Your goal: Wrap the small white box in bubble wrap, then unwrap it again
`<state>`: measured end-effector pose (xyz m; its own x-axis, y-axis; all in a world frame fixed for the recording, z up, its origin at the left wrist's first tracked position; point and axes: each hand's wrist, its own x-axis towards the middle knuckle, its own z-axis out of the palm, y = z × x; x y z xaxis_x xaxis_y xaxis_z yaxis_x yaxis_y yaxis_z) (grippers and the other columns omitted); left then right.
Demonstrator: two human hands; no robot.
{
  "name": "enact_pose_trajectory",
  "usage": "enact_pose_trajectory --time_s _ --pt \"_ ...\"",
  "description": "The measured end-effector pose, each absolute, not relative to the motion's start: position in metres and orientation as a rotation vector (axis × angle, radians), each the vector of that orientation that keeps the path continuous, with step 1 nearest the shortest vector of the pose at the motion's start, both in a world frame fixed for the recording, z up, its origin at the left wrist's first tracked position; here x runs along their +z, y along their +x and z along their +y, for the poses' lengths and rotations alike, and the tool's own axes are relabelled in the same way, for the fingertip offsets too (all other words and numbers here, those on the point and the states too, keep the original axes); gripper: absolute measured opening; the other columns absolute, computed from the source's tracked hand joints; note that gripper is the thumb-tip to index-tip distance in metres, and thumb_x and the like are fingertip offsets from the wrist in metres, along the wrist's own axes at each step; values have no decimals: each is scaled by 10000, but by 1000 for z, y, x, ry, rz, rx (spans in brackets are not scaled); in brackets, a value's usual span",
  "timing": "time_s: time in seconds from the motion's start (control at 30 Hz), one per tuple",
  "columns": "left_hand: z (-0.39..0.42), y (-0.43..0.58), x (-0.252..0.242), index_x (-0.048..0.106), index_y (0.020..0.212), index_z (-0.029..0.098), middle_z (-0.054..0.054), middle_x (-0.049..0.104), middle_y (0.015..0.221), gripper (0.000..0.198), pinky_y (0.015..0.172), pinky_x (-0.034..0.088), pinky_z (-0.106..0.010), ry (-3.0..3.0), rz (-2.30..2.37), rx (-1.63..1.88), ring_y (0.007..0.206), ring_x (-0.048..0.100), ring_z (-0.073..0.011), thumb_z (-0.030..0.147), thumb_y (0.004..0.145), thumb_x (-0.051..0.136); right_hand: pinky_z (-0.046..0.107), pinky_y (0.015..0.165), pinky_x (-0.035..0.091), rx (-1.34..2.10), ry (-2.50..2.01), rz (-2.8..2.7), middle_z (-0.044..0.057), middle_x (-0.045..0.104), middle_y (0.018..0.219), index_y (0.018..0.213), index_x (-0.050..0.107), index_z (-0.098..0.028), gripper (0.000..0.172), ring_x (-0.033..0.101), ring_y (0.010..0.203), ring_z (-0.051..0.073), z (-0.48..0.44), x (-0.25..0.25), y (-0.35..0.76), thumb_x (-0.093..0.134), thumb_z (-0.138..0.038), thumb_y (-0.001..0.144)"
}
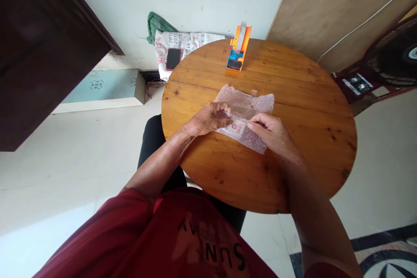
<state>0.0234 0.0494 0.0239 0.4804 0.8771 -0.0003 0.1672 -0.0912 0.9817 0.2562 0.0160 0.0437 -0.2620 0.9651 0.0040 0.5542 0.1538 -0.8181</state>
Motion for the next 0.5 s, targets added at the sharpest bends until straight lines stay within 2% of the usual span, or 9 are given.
enact_pose_trajectory --time_s 0.27,0.5 --pt "49 26 20 594 856 157 28 567 741 193 592 361 -203 1457 866 784 629 469 -64 261 738 706 273 548 379 984 -1392 -1913 -12 623 660 723 605 -213 173 499 585 127 18 39 255 629 -345 834" --pt "48 27 23 611 893 151 36 575 731 164 577 361 -198 1450 894 763 613 475 -57 201 755 682 291 595 461 919 -1385 -1854 -7 644 707 788 628 -222 98 572 626 145 17 33 254 630 -307 838"
